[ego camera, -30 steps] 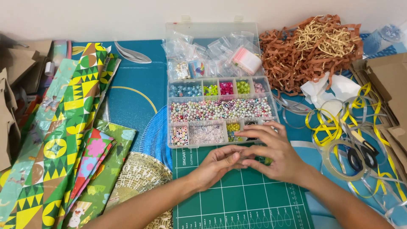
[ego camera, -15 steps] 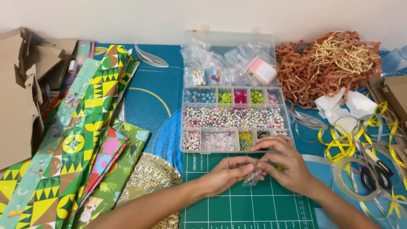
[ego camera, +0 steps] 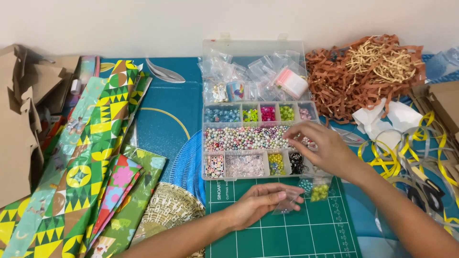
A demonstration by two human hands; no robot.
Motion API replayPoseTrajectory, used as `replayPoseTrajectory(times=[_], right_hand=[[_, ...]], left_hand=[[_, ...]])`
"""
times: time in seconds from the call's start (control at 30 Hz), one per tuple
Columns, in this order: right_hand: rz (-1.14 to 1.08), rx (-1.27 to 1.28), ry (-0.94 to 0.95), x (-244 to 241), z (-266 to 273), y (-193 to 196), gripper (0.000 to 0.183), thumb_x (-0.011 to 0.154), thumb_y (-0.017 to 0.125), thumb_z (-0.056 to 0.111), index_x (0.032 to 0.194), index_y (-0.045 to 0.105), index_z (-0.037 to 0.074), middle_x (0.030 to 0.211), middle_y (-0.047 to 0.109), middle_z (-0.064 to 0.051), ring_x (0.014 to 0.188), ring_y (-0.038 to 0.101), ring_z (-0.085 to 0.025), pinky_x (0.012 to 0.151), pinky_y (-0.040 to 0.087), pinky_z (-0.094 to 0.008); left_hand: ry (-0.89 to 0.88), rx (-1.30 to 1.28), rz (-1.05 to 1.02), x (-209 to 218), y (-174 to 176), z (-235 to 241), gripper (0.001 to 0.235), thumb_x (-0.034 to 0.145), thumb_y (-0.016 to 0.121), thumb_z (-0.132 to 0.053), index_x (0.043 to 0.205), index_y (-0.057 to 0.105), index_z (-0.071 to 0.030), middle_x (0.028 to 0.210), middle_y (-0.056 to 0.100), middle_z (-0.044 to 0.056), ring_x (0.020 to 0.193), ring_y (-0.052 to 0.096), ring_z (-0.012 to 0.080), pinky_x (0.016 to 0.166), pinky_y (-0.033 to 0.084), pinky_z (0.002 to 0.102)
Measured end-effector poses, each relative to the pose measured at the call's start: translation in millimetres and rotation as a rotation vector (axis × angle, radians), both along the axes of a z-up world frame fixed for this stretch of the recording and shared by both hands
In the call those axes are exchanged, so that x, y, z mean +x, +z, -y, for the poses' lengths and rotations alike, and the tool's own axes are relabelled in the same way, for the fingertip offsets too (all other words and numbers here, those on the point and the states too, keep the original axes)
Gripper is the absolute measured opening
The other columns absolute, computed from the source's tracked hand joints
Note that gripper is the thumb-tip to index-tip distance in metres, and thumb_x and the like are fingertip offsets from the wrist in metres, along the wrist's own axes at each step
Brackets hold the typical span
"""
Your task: Picking small decorative beads from a plastic organizer and placing them into small resealable bags for sorting.
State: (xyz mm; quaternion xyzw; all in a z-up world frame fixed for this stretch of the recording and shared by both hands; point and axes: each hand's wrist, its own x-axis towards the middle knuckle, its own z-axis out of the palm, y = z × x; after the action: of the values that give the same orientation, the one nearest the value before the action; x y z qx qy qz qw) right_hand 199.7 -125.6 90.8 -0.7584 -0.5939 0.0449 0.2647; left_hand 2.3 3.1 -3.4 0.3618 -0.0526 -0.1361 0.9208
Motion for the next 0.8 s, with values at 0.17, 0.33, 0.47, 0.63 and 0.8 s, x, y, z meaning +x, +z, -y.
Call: replayPoseTrajectory(times=[0.17, 0.33, 0.47, 0.63, 0.8], right_hand=[[-0.023, -0.260, -0.051, 11.1, -36.8, 0.3, 0.030, 0.100, 0.057, 0.025, 0.127, 0.067, 0.018, 0.125, 0.073, -0.003, 0.110, 0.071, -0.022, 0.091, 0.057, -0.046], [0.040, -0.392, -0.093, 18.9, -47.3, -7.4, 0.028, 0.100, 0.057, 0.020, 0.125, 0.070, 0.018, 0.120, 0.074, -0.005, 0.107, 0.071, -0.024, 0.085, 0.062, -0.044], [0.059, -0.379, -0.056, 26.2, -49.1, -18.3, 0.024, 0.098, 0.061, 0.019, 0.118, 0.074, 0.017, 0.119, 0.076, -0.004, 0.109, 0.071, -0.025, 0.089, 0.060, -0.046], [0.067, -0.381, -0.021, 29.0, -53.7, -20.7, 0.023, 0.098, 0.061, 0.016, 0.117, 0.074, 0.014, 0.116, 0.076, -0.008, 0.105, 0.073, -0.028, 0.090, 0.060, -0.048], [0.125, -0.393, 0.017, 30.2, -55.0, -28.4, 0.028, 0.097, 0.062, 0.013, 0.122, 0.072, 0.011, 0.120, 0.075, -0.011, 0.111, 0.071, -0.030, 0.092, 0.060, -0.048]], left_hand=[[-0.003, -0.007, -0.034, 0.6, 1.8, 0.0, 0.041, 0.105, 0.059, -0.021, 0.141, 0.059, -0.001, 0.130, 0.068, 0.013, 0.115, 0.068, 0.0229, 0.111, 0.052, 0.038], [-0.004, -0.036, -0.048, 3.4, 0.9, -1.3, 0.045, 0.104, 0.060, -0.026, 0.141, 0.060, 0.000, 0.130, 0.069, 0.014, 0.114, 0.069, 0.0240, 0.110, 0.052, 0.037], [-0.018, -0.029, -0.027, 2.0, 0.3, -1.7, 0.041, 0.106, 0.058, -0.025, 0.141, 0.061, -0.003, 0.131, 0.068, 0.014, 0.116, 0.068, 0.0238, 0.112, 0.051, 0.038], [-0.035, -0.052, -0.032, 3.6, -0.9, -2.0, 0.041, 0.107, 0.057, -0.025, 0.142, 0.060, -0.002, 0.131, 0.068, 0.015, 0.118, 0.066, 0.0253, 0.113, 0.051, 0.038], [-0.053, -0.047, -0.027, 3.5, 1.1, -3.2, 0.041, 0.108, 0.055, -0.023, 0.143, 0.059, -0.002, 0.133, 0.067, 0.014, 0.120, 0.065, 0.0248, 0.114, 0.050, 0.038]])
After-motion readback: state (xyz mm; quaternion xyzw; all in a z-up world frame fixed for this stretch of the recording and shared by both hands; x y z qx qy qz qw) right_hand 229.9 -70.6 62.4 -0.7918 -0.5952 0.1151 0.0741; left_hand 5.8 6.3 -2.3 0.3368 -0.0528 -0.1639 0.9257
